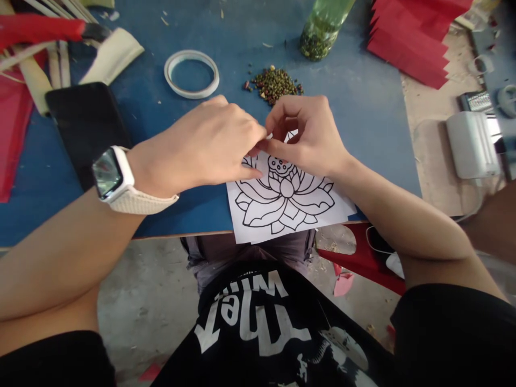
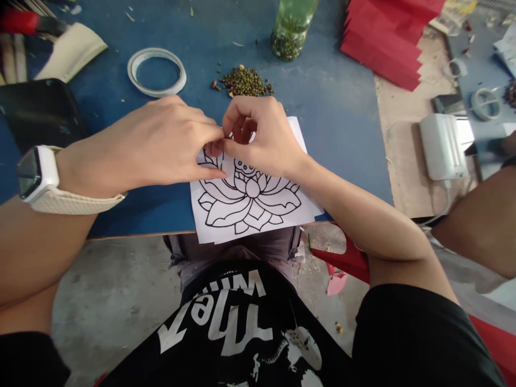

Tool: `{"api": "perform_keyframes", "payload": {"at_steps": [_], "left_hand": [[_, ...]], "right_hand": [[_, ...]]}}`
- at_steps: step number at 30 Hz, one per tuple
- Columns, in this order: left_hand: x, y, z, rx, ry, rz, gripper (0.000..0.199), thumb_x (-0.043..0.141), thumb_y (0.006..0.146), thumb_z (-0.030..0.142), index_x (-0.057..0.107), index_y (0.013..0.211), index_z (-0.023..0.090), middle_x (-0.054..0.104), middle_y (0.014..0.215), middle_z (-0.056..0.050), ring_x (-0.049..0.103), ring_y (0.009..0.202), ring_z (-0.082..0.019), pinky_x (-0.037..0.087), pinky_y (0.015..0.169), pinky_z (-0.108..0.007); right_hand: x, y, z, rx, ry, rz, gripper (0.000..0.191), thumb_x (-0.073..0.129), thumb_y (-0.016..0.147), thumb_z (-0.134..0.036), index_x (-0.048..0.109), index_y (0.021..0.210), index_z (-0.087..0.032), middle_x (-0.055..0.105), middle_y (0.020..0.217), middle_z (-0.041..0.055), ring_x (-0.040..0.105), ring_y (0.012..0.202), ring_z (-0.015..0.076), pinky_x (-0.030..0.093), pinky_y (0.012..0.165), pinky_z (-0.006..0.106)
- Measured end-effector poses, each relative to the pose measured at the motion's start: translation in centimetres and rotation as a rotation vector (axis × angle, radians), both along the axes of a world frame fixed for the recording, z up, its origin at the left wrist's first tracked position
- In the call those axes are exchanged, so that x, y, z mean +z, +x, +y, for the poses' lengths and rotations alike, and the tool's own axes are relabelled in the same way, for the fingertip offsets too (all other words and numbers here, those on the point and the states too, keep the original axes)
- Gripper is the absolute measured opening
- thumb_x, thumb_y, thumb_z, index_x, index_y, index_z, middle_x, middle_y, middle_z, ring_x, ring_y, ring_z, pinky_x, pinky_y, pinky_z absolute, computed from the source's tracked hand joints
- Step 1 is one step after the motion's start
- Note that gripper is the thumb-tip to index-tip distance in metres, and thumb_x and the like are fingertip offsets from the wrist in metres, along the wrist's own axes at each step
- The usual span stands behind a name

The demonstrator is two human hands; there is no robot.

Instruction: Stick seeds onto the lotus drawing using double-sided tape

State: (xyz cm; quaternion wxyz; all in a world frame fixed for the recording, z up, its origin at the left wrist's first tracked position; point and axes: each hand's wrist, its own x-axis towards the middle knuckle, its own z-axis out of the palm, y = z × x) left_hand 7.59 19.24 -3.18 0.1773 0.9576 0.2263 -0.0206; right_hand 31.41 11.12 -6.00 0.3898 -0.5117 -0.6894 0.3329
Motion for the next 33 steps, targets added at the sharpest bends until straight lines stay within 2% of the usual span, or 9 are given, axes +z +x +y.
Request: {"api": "perform_keyframes", "payload": {"at_steps": [3, 6, 11, 16, 21, 27, 33], "left_hand": [[-1.1, 0.1, 0.4, -0.056, -0.006, -0.011, 0.040, 0.068, 0.111, 0.068, 0.095, 0.118, 0.040, 0.086, 0.104, -0.006, 0.087, 0.132, -0.046, 0.061, 0.135, -0.073], [-2.3, 0.3, 0.3, -0.093, -0.021, -0.036, 0.042, 0.058, 0.115, 0.062, 0.095, 0.118, 0.044, 0.085, 0.102, -0.002, 0.089, 0.130, -0.040, 0.065, 0.130, -0.066], [-3.2, 0.2, -0.3, -0.146, 0.041, -0.138, 0.031, 0.066, 0.120, 0.048, 0.092, 0.113, 0.032, 0.086, 0.101, -0.005, 0.089, 0.112, -0.034, 0.069, 0.119, -0.054], [-3.4, 0.1, -0.6, -0.188, 0.163, -0.214, 0.031, 0.060, 0.124, 0.032, 0.088, 0.112, 0.026, 0.086, 0.100, -0.009, 0.086, 0.102, -0.032, 0.069, 0.110, -0.048], [-2.7, 0.4, -0.2, -0.261, 0.143, -0.213, 0.026, 0.065, 0.122, 0.032, 0.084, 0.104, 0.029, 0.087, 0.098, -0.005, 0.085, 0.099, -0.028, 0.068, 0.099, -0.042], [-2.5, 0.4, -0.4, -0.255, 0.121, -0.215, 0.022, 0.068, 0.124, 0.029, 0.087, 0.112, 0.026, 0.091, 0.112, -0.007, 0.088, 0.106, -0.029, 0.068, 0.102, -0.043], [-2.9, 0.6, -1.0, -0.265, 0.157, -0.189, 0.024, 0.066, 0.125, 0.026, 0.089, 0.118, 0.025, 0.090, 0.113, -0.008, 0.087, 0.109, -0.031, 0.070, 0.104, -0.045]], "right_hand": [[-0.7, 0.3, 0.6, 0.073, -0.081, 0.147, 0.028, 0.080, 0.085, -0.028, 0.054, 0.090, -0.034, 0.061, 0.083, -0.0024, 0.059, 0.062, 0.0209, 0.055, 0.057, 0.041], [-1.5, 0.5, 1.2, 0.057, -0.170, 0.202, 0.029, 0.078, 0.088, -0.024, 0.051, 0.089, -0.035, 0.056, 0.075, -0.0044, 0.058, 0.057, 0.0209, 0.053, 0.052, 0.039], [-1.7, 0.3, 1.5, 0.013, -0.164, 0.283, 0.030, 0.077, 0.084, -0.014, 0.055, 0.084, -0.034, 0.053, 0.067, -0.0045, 0.057, 0.055, 0.0213, 0.050, 0.048, 0.037], [-1.4, 0.2, 1.4, -0.007, -0.203, 0.306, 0.032, 0.081, 0.086, -0.012, 0.057, 0.084, -0.033, 0.055, 0.068, -0.0049, 0.057, 0.055, 0.0199, 0.052, 0.049, 0.035], [-1.5, 0.3, 1.5, 0.008, -0.200, 0.330, 0.030, 0.079, 0.081, -0.012, 0.058, 0.083, -0.033, 0.056, 0.065, -0.0059, 0.058, 0.054, 0.0196, 0.049, 0.049, 0.035], [-1.4, 0.3, 1.5, 0.003, -0.206, 0.341, 0.029, 0.077, 0.072, -0.011, 0.060, 0.082, -0.033, 0.057, 0.065, -0.0055, 0.061, 0.055, 0.0205, 0.051, 0.049, 0.037], [-1.4, 0.3, 1.7, 0.016, -0.191, 0.313, 0.030, 0.080, 0.071, -0.015, 0.059, 0.083, -0.034, 0.057, 0.069, -0.0038, 0.061, 0.057, 0.0197, 0.053, 0.049, 0.040]]}}
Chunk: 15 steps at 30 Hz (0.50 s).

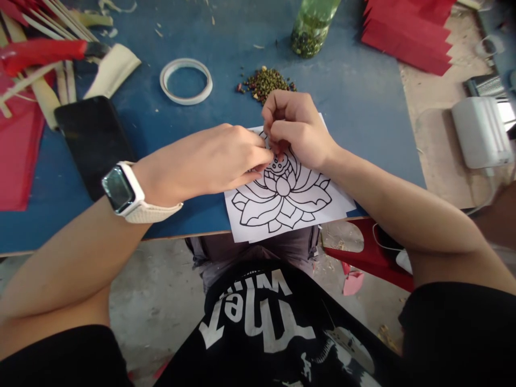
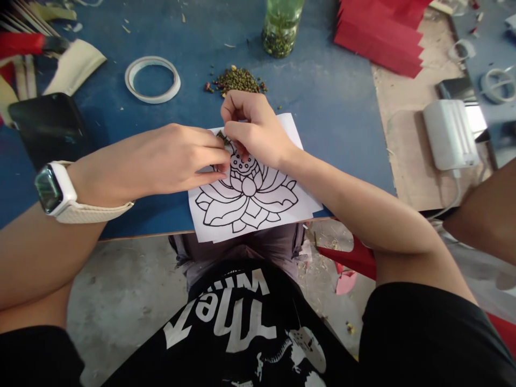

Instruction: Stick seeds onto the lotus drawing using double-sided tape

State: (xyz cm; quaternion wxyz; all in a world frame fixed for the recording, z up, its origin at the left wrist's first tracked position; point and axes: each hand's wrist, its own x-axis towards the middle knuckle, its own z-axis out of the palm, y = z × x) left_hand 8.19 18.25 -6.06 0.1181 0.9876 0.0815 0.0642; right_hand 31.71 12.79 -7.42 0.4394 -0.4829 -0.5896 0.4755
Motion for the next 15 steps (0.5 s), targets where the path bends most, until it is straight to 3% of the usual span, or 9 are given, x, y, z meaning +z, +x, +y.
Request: {"api": "perform_keyframes", "payload": {"at_steps": [5, 8, 15], "left_hand": [[-0.5, 0.5, 0.0, 0.086, 0.020, 0.015, 0.029, 0.063, 0.125, 0.023, 0.092, 0.123, 0.022, 0.090, 0.111, -0.011, 0.088, 0.104, -0.032, 0.069, 0.105, -0.047], [-0.5, 0.5, 0.4, 0.073, -0.068, 0.008, 0.021, 0.071, 0.120, 0.023, 0.092, 0.116, 0.025, 0.089, 0.109, -0.007, 0.087, 0.098, -0.030, 0.067, 0.106, -0.045], [1.2, 0.2, 0.1, 0.052, -0.148, -0.005, 0.011, 0.080, 0.106, 0.018, 0.086, 0.102, 0.026, 0.086, 0.100, -0.004, 0.085, 0.090, -0.027, 0.066, 0.093, -0.041]], "right_hand": [[-0.1, 0.1, 0.0, -0.017, -0.015, -0.037, 0.030, 0.083, 0.076, -0.020, 0.058, 0.084, -0.033, 0.057, 0.074, -0.0030, 0.061, 0.059, 0.0186, 0.054, 0.051, 0.039], [-0.2, 0.1, 0.0, -0.013, -0.011, -0.039, 0.030, 0.084, 0.079, -0.021, 0.058, 0.085, -0.033, 0.056, 0.074, -0.0033, 0.060, 0.058, 0.0179, 0.055, 0.051, 0.039], [0.1, -0.1, -0.1, -0.034, -0.033, -0.003, 0.031, 0.084, 0.072, -0.016, 0.060, 0.081, -0.033, 0.060, 0.071, -0.0019, 0.063, 0.057, 0.0228, 0.054, 0.051, 0.043]]}}
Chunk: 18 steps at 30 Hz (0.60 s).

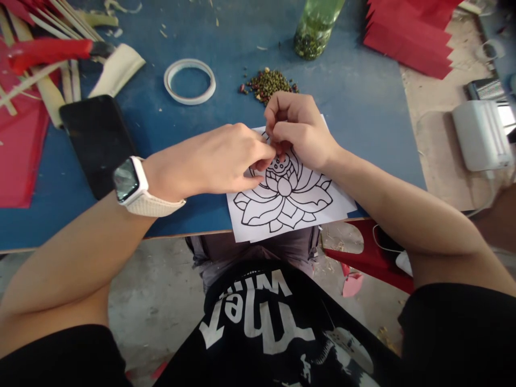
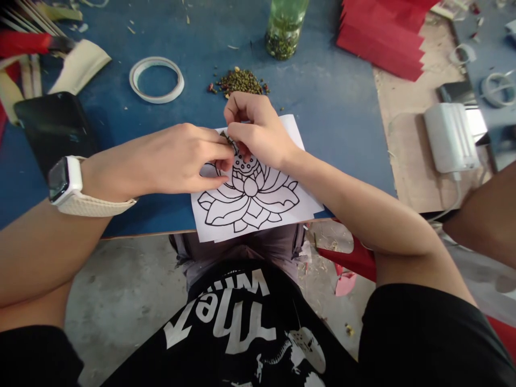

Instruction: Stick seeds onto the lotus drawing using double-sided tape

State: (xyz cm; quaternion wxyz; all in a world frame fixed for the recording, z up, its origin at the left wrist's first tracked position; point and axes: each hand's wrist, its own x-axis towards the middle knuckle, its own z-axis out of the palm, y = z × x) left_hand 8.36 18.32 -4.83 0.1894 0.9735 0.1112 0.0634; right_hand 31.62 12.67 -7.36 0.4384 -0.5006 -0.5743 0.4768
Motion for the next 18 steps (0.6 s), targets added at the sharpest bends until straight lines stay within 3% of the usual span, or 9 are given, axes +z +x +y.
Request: {"api": "perform_keyframes", "payload": {"at_steps": [9, 13, 18], "left_hand": [[0.0, -0.1, 0.3, 0.022, -0.003, 0.001, 0.019, 0.071, 0.106, 0.017, 0.088, 0.103, 0.025, 0.089, 0.102, -0.005, 0.086, 0.092, -0.027, 0.067, 0.100, -0.042], [0.8, -0.5, 0.7, -0.021, -0.059, 0.003, 0.017, 0.075, 0.107, 0.020, 0.086, 0.100, 0.030, 0.090, 0.101, -0.001, 0.086, 0.092, -0.025, 0.065, 0.093, -0.038], [1.3, -0.3, 0.0, -0.057, -0.028, 0.071, 0.017, 0.074, 0.109, 0.020, 0.082, 0.096, 0.028, 0.089, 0.106, -0.006, 0.085, 0.107, -0.030, 0.066, 0.099, -0.042]], "right_hand": [[0.3, -0.1, -0.2, -0.004, -0.019, 0.003, 0.028, 0.078, 0.070, -0.015, 0.061, 0.081, -0.033, 0.059, 0.072, -0.0040, 0.060, 0.057, 0.0196, 0.054, 0.051, 0.039], [0.3, -0.1, -0.2, -0.009, -0.034, -0.020, 0.031, 0.086, 0.075, -0.019, 0.059, 0.081, -0.033, 0.057, 0.070, -0.0040, 0.060, 0.059, 0.0211, 0.056, 0.053, 0.039], [0.5, 0.0, -0.3, 0.004, -0.045, -0.037, 0.033, 0.090, 0.079, -0.020, 0.060, 0.082, -0.034, 0.057, 0.071, -0.0041, 0.063, 0.062, 0.0221, 0.059, 0.055, 0.039]]}}
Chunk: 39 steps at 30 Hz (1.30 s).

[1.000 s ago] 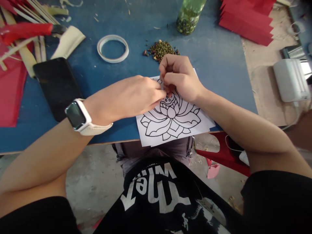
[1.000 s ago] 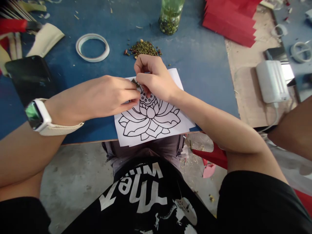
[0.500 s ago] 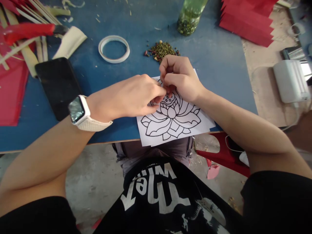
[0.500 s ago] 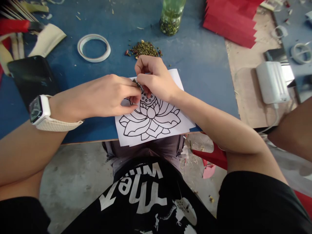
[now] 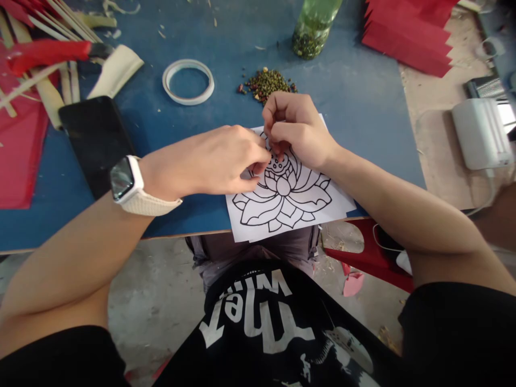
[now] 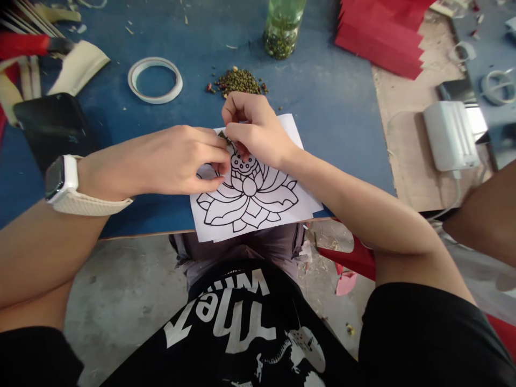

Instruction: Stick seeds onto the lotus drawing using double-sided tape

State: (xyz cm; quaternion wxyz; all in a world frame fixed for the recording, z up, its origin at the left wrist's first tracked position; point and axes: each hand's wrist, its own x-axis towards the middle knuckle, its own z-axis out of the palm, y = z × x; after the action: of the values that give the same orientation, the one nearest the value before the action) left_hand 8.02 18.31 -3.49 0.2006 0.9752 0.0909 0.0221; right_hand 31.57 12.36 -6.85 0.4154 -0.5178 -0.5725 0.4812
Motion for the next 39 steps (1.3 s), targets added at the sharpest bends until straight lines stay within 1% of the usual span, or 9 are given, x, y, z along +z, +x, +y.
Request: {"api": "perform_keyframes", "payload": {"at_steps": [7, 12, 17, 20, 23, 26, 32, 35, 39], "left_hand": [[-1.5, 0.5, -1.4, 0.036, 0.209, -0.007, 0.022, 0.070, 0.111, 0.015, 0.081, 0.094, 0.024, 0.085, 0.094, -0.007, 0.083, 0.099, -0.030, 0.069, 0.102, -0.043], [-1.1, 0.5, -2.4, -0.073, 0.445, 0.067, 0.031, 0.058, 0.121, 0.014, 0.089, 0.123, 0.015, 0.090, 0.113, -0.016, 0.088, 0.114, -0.035, 0.071, 0.110, -0.048], [-1.2, 0.7, -2.6, -0.146, 0.598, 0.110, 0.045, 0.047, 0.119, 0.001, 0.091, 0.121, 0.012, 0.090, 0.117, -0.017, 0.087, 0.118, -0.035, 0.071, 0.111, -0.047], [-1.2, 0.5, -1.7, -0.133, 0.517, 0.110, 0.046, 0.046, 0.120, 0.004, 0.091, 0.127, 0.012, 0.089, 0.117, -0.019, 0.086, 0.120, -0.037, 0.071, 0.112, -0.049], [-1.2, -0.1, -0.6, -0.078, 0.385, 0.069, 0.046, 0.047, 0.123, 0.011, 0.092, 0.131, 0.018, 0.088, 0.114, -0.017, 0.086, 0.122, -0.039, 0.070, 0.116, -0.052], [-1.8, -0.5, 0.5, -0.017, 0.245, 0.009, 0.040, 0.050, 0.126, 0.022, 0.090, 0.132, 0.021, 0.086, 0.108, -0.014, 0.086, 0.111, -0.036, 0.071, 0.112, -0.049], [-3.5, -0.6, 1.9, 0.062, 0.144, -0.042, 0.026, 0.065, 0.121, 0.032, 0.086, 0.109, 0.024, 0.081, 0.094, -0.008, 0.085, 0.099, -0.032, 0.072, 0.108, -0.049], [-2.6, -0.5, 2.2, 0.036, 0.075, -0.008, 0.025, 0.066, 0.116, 0.029, 0.081, 0.097, 0.026, 0.080, 0.093, -0.008, 0.081, 0.091, -0.030, 0.068, 0.094, -0.045], [-1.4, -0.6, 2.6, 0.034, 0.010, 0.088, 0.023, 0.062, 0.113, 0.027, 0.078, 0.097, 0.026, 0.082, 0.097, -0.009, 0.079, 0.086, -0.028, 0.061, 0.080, -0.044]], "right_hand": [[-0.4, 0.1, 0.1, 0.041, 0.058, 0.069, 0.030, 0.080, 0.079, -0.011, 0.060, 0.084, -0.034, 0.058, 0.073, -0.0058, 0.059, 0.058, 0.0196, 0.052, 0.051, 0.037], [-0.1, -0.1, 0.1, 0.037, 0.045, 0.081, 0.034, 0.081, 0.075, -0.007, 0.061, 0.083, -0.033, 0.057, 0.073, -0.0058, 0.057, 0.057, 0.0191, 0.050, 0.051, 0.038], [-0.6, -0.2, 0.2, 0.020, 0.066, 0.119, 0.035, 0.073, 0.071, -0.001, 0.061, 0.083, -0.031, 0.057, 0.066, -0.0096, 0.055, 0.054, 0.0155, 0.046, 0.045, 0.034], [-1.0, -0.1, 0.4, 0.037, 0.091, 0.124, 0.034, 0.072, 0.072, -0.001, 0.060, 0.084, -0.031, 0.056, 0.066, -0.0094, 0.057, 0.053, 0.0150, 0.047, 0.045, 0.034], [-0.8, 0.1, 0.3, 0.036, 0.082, 0.078, 0.028, 0.072, 0.073, -0.009, 0.060, 0.085, -0.031, 0.057, 0.074, -0.0068, 0.057, 0.057, 0.0156, 0.046, 0.049, 0.037], [-0.1, 0.2, -0.1, 0.068, 0.112, -0.019, 0.028, 0.074, 0.070, -0.015, 0.060, 0.086, -0.032, 0.059, 0.081, -0.0044, 0.055, 0.067, 0.0177, 0.041, 0.055, 0.039], [1.2, 0.0, -1.0, 0.224, 0.102, -0.252, 0.049, 0.092, 0.072, -0.012, 0.054, 0.092, -0.035, 0.060, 0.079, -0.0052, 0.056, 0.075, 0.0222, 0.043, 0.066, 0.041], [1.2, -0.2, -1.1, 0.231, 0.125, -0.342, 0.060, 0.094, 0.069, -0.007, 0.048, 0.096, -0.035, 0.063, 0.081, -0.0072, 0.062, 0.078, 0.0218, 0.044, 0.068, 0.040], [1.1, 0.0, -1.1, 0.244, 0.139, -0.408, 0.066, 0.099, 0.070, -0.006, 0.048, 0.100, -0.034, 0.067, 0.083, -0.0072, 0.064, 0.079, 0.0222, 0.045, 0.068, 0.039]]}}
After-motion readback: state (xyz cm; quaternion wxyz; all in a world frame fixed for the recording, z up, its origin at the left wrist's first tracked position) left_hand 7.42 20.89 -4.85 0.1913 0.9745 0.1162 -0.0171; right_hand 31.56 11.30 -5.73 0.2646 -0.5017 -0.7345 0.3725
